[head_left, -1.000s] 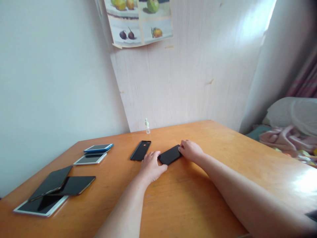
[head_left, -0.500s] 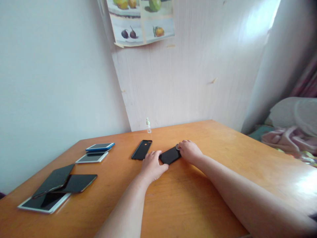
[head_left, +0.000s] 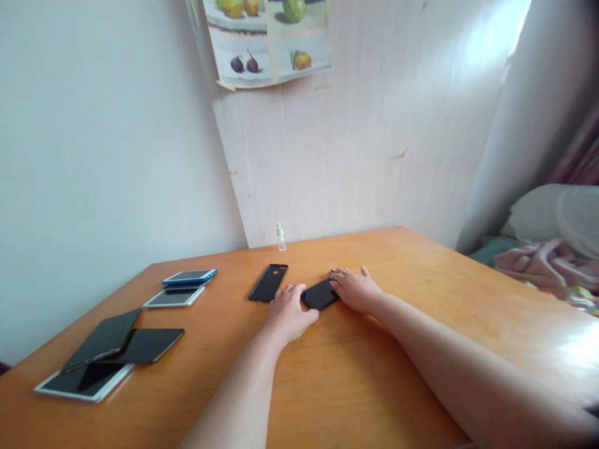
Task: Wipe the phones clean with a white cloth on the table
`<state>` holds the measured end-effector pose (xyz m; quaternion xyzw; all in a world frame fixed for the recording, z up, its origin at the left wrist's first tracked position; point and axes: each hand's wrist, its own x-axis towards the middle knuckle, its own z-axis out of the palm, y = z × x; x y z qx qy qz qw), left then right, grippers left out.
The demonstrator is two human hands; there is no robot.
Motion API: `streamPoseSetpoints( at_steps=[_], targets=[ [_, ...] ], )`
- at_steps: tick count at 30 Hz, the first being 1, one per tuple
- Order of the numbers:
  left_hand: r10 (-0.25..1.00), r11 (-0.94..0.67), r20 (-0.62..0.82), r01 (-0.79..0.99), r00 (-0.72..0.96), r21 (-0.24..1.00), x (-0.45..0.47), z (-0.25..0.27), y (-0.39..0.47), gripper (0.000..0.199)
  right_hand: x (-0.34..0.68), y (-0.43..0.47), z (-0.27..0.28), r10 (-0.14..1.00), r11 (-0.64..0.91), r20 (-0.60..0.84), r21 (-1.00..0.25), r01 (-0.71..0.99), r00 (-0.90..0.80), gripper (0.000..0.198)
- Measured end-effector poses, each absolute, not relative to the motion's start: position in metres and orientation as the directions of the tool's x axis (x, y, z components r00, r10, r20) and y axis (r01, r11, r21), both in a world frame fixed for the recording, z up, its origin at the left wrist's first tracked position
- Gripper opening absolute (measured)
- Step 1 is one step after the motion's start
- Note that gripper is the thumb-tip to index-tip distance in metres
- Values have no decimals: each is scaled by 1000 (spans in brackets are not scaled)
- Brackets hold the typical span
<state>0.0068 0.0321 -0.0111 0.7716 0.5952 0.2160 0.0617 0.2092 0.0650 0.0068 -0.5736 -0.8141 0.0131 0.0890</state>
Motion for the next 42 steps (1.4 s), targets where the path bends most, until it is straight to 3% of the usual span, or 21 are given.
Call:
streamPoseSetpoints(
  at_steps=[7, 12, 15, 20, 22, 29, 36, 42],
  targets=[
    [941, -290, 271, 897, 203, 334, 7, -12, 32, 54, 195, 51, 5, 835, 546, 171, -136, 827, -523, 47],
    [942, -288, 270, 896, 201, 338, 7, -11, 31, 57, 210, 65, 6, 929, 362, 125, -109, 926, -348, 46],
    [941, -287, 274, 896, 198, 338, 8, -11, 32, 58, 209, 65, 7, 930, 357, 132, -109, 928, -343, 47],
    [940, -282, 286, 893, 185, 350, 8, -14, 34, 62, 182, 37, 11, 760, 649, 144, -186, 737, -633, 50],
    [940, -280, 290, 890, 178, 361, 8, -14, 35, 66, 178, 32, 14, 714, 695, 117, -247, 676, -691, 52],
    [953, -249, 267, 872, 143, 422, 8, -13, 32, 85, 197, 52, 14, 897, 441, 70, -222, 869, -437, 53],
    [960, -241, 239, 864, 145, 442, 8, -12, 34, 90, 178, 31, 19, 731, 661, 75, -327, 676, -679, 54],
    [971, -195, 218, 858, 100, 475, 9, -12, 33, 101, 192, 51, 15, 889, 455, 70, -235, 859, -452, 53]
  ],
)
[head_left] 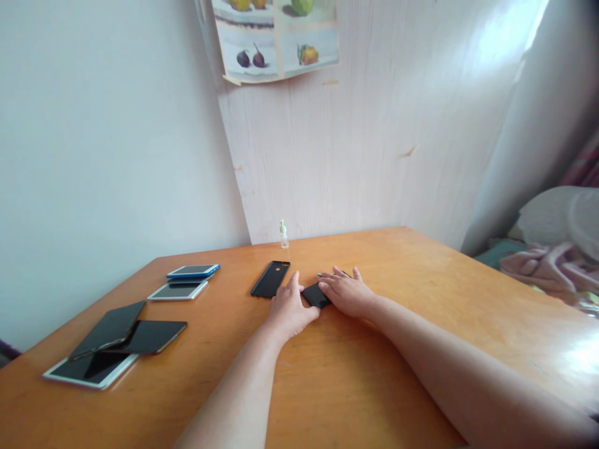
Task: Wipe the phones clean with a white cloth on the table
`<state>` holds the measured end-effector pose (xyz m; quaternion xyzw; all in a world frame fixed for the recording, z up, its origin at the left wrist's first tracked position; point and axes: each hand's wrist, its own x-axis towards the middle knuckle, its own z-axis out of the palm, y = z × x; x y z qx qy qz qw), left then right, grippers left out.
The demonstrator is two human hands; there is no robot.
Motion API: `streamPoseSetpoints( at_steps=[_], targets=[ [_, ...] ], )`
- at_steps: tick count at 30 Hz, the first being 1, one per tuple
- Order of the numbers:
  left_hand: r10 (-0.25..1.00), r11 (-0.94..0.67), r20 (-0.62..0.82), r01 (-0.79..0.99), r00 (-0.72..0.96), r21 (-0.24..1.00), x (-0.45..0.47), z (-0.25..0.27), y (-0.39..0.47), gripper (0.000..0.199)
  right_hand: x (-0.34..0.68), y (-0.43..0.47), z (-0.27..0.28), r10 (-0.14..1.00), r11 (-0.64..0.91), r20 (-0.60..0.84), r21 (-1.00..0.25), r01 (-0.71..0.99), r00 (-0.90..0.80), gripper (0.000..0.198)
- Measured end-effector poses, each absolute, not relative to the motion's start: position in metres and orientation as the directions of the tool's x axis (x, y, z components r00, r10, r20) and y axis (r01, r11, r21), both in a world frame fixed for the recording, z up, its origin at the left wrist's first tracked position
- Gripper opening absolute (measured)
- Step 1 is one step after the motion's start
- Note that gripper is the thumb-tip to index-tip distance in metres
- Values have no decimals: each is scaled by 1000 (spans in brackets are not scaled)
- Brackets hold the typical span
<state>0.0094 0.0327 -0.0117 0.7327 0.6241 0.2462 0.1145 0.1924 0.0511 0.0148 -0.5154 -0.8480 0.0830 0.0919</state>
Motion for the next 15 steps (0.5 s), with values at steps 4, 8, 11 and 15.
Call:
streamPoseSetpoints(
  at_steps=[4, 8, 11, 15],
  targets=[
    [967, -215, 227, 850, 115, 481, 9, -12, 34, 102, 184, 45, 14, 840, 539, 90, -263, 800, -536, 54],
    [966, -221, 226, 846, 123, 485, 8, -11, 33, 100, 172, 37, 14, 748, 658, 118, -257, 707, -653, 53],
    [970, -208, 218, 843, 111, 497, 8, -9, 32, 105, 183, 50, 12, 848, 529, 100, -214, 821, -521, 51],
    [976, -189, 187, 852, 110, 489, 8, -8, 31, 104, 205, 67, 9, 967, 253, 96, -197, 947, -238, 50]
  ],
)
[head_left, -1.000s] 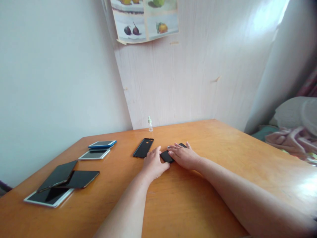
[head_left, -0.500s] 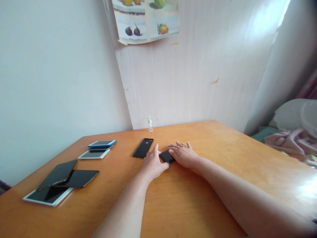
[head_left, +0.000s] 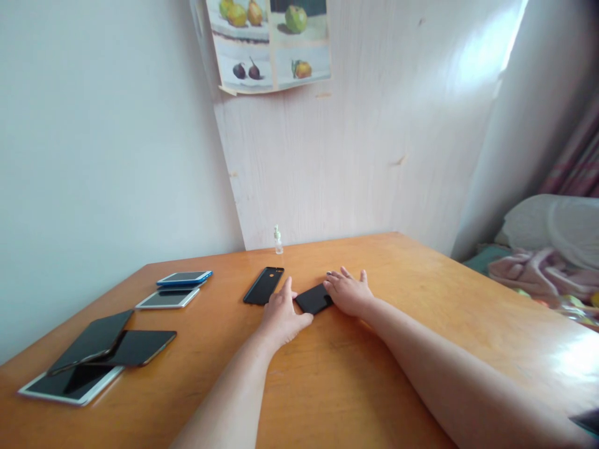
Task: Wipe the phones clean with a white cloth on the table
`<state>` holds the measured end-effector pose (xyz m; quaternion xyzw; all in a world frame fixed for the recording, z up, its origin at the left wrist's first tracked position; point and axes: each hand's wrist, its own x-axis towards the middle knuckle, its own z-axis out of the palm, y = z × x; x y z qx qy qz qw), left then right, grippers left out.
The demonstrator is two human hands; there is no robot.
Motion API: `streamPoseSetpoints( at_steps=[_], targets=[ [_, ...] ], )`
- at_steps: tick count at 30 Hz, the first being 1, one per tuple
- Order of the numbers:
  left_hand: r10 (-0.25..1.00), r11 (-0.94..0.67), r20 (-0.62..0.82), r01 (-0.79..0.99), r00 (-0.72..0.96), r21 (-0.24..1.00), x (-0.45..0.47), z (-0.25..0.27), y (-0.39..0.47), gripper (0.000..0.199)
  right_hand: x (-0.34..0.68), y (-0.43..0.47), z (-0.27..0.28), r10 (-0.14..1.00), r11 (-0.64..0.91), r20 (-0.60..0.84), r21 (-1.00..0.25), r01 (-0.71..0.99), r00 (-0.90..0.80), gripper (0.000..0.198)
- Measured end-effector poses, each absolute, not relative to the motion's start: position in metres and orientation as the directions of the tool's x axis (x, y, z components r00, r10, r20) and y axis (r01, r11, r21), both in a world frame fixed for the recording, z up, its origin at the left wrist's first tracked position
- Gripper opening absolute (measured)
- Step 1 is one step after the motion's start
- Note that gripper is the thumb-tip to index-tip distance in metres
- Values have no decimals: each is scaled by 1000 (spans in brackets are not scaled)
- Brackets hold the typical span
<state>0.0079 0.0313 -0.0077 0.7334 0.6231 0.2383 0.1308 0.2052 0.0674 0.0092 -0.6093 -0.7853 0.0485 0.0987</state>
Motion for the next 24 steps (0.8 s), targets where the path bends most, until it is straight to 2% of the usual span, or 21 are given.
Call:
streamPoseSetpoints(
  at_steps=[2, 3, 6, 8, 10, 13, 16, 18, 20, 22, 24],
  targets=[
    [976, -191, 189, 855, 112, 482, 8, -8, 32, 101, 205, 64, 8, 967, 245, 120, -196, 950, -225, 50],
    [975, -193, 191, 856, 112, 480, 8, -8, 32, 101, 201, 60, 7, 954, 291, 134, -195, 937, -268, 50],
    [973, -198, 200, 855, 113, 479, 8, -9, 33, 96, 185, 44, 6, 845, 535, 154, -193, 823, -513, 51],
    [970, -211, 211, 852, 121, 480, 8, -10, 34, 92, 179, 39, 7, 773, 634, 138, -196, 748, -619, 51],
    [969, -215, 211, 852, 126, 477, 7, -11, 34, 92, 183, 42, 8, 795, 606, 111, -196, 771, -596, 51],
    [972, -206, 196, 861, 126, 466, 7, -10, 34, 95, 200, 56, 10, 917, 398, 94, -171, 902, -387, 49],
    [972, -207, 196, 863, 129, 460, 7, -9, 33, 93, 209, 61, 10, 963, 263, 100, -139, 955, -250, 47],
    [972, -208, 196, 864, 130, 459, 7, -8, 32, 90, 204, 56, 11, 950, 303, 121, -124, 945, -289, 46],
    [972, -210, 194, 863, 133, 460, 8, -7, 32, 89, 193, 46, 13, 905, 419, 141, -124, 899, -402, 44],
    [971, -217, 193, 863, 142, 457, 8, -6, 31, 88, 185, 37, 17, 854, 517, 156, -156, 841, -496, 43],
    [967, -229, 205, 863, 150, 451, 7, -6, 31, 87, 184, 37, 21, 849, 526, 186, -210, 824, -495, 44]
  ],
)
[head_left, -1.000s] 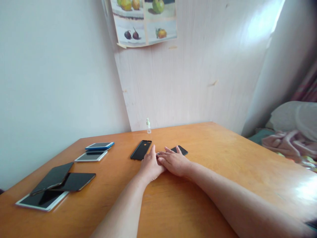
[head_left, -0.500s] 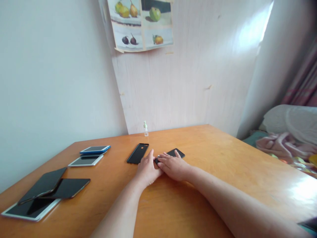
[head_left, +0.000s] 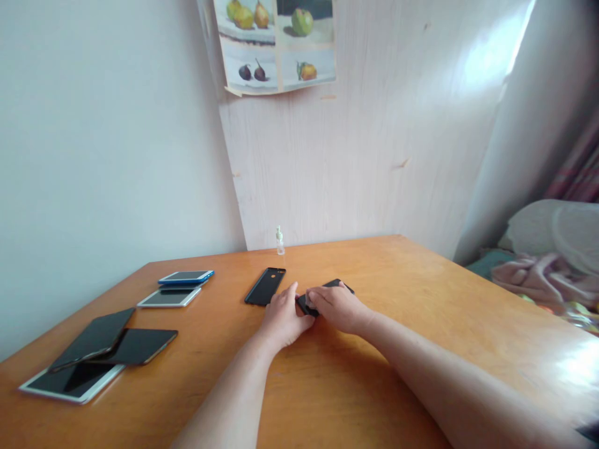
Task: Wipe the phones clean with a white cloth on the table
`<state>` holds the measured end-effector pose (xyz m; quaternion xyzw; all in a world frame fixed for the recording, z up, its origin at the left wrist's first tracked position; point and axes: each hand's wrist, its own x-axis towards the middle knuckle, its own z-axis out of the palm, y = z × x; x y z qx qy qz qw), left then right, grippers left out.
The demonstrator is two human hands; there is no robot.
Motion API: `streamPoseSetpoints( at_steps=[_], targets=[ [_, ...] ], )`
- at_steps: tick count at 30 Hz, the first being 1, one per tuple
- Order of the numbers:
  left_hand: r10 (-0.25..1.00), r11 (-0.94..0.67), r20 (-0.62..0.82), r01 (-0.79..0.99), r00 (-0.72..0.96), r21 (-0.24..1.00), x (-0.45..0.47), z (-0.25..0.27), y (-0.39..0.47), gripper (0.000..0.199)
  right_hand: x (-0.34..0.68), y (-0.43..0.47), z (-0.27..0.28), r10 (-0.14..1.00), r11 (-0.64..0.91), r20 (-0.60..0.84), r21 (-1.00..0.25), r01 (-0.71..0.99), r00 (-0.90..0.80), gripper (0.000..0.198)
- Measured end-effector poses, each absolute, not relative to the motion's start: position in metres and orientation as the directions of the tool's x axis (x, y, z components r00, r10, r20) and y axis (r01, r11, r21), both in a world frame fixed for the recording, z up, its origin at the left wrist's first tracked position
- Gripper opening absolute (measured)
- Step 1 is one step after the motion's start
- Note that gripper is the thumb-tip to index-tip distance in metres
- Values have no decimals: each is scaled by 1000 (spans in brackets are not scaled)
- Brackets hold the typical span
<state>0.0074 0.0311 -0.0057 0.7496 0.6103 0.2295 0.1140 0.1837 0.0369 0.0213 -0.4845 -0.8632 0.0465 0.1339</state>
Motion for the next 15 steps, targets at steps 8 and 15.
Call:
streamPoseSetpoints(
  at_steps=[8, 15],
  targets=[
    [955, -284, 217, 843, 204, 458, 4, -2, 30, 77, 233, 91, 6, 966, 248, 182, -456, 855, -184, 49],
    [961, -263, 206, 848, 186, 461, -1, 7, 24, 59, 238, 83, 12, 926, 373, 105, -414, 830, -364, 50]
  ],
)
